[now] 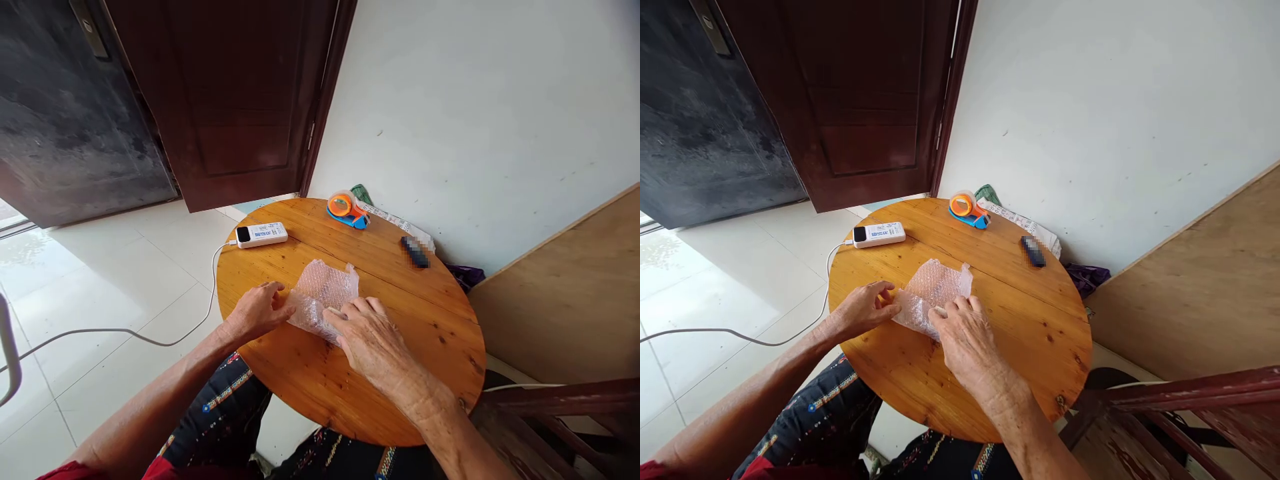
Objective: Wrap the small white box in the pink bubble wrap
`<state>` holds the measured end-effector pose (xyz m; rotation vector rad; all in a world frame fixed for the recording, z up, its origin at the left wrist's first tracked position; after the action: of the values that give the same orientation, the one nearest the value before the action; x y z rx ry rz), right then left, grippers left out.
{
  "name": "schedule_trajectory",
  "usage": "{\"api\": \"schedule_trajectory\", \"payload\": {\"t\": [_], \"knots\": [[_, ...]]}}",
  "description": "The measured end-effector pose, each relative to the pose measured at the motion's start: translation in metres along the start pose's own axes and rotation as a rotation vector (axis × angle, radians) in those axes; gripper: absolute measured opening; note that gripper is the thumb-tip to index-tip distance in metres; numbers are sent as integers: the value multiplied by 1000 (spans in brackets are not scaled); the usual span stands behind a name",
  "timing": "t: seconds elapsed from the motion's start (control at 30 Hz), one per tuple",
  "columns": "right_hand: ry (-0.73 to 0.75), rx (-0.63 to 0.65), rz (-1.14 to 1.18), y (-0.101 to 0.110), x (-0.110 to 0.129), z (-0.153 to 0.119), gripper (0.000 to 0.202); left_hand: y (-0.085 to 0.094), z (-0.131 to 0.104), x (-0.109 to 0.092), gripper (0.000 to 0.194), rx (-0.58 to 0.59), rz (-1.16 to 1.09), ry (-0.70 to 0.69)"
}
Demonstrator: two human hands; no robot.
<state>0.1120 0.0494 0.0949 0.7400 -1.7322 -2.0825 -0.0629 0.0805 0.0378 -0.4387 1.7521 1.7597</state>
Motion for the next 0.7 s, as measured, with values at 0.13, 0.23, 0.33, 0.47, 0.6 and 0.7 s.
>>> {"api": "schedule_trajectory", "payload": {"t": [0.13, 0.23, 0.33, 0.47, 0.6, 0.7], "knots": [[21, 41, -7, -1, 0, 6, 25, -8, 10, -9, 32, 102, 54, 37], [32, 79, -6, -5, -2, 10, 22, -12, 19, -12, 31, 120, 143, 70], [37, 107, 6, -7, -4, 16, 23, -18, 24, -11, 20, 121, 138, 62], [47, 136, 42, -10, -5, 20, 29, -21, 27, -13, 10, 48, -12, 14], [47, 171, 72, -12, -7, 21, 26, -30, 29, -24, 15, 61, -397, 58], [17, 167, 95, -9, -8, 20, 35, -46, 30, -39, 10, 146, -654, 140]]}}
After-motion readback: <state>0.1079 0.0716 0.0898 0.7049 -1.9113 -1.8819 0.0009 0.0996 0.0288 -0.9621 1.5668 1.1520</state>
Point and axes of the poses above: each hand's wrist, its own z-axis towards the middle knuckle, its own y-axis out of the back of the hand, x = y × z, the point moved 7 cm from there along z, towards the middle knuckle, and after that the axes turned 7 degrees about -y, right-handed, at the moved point
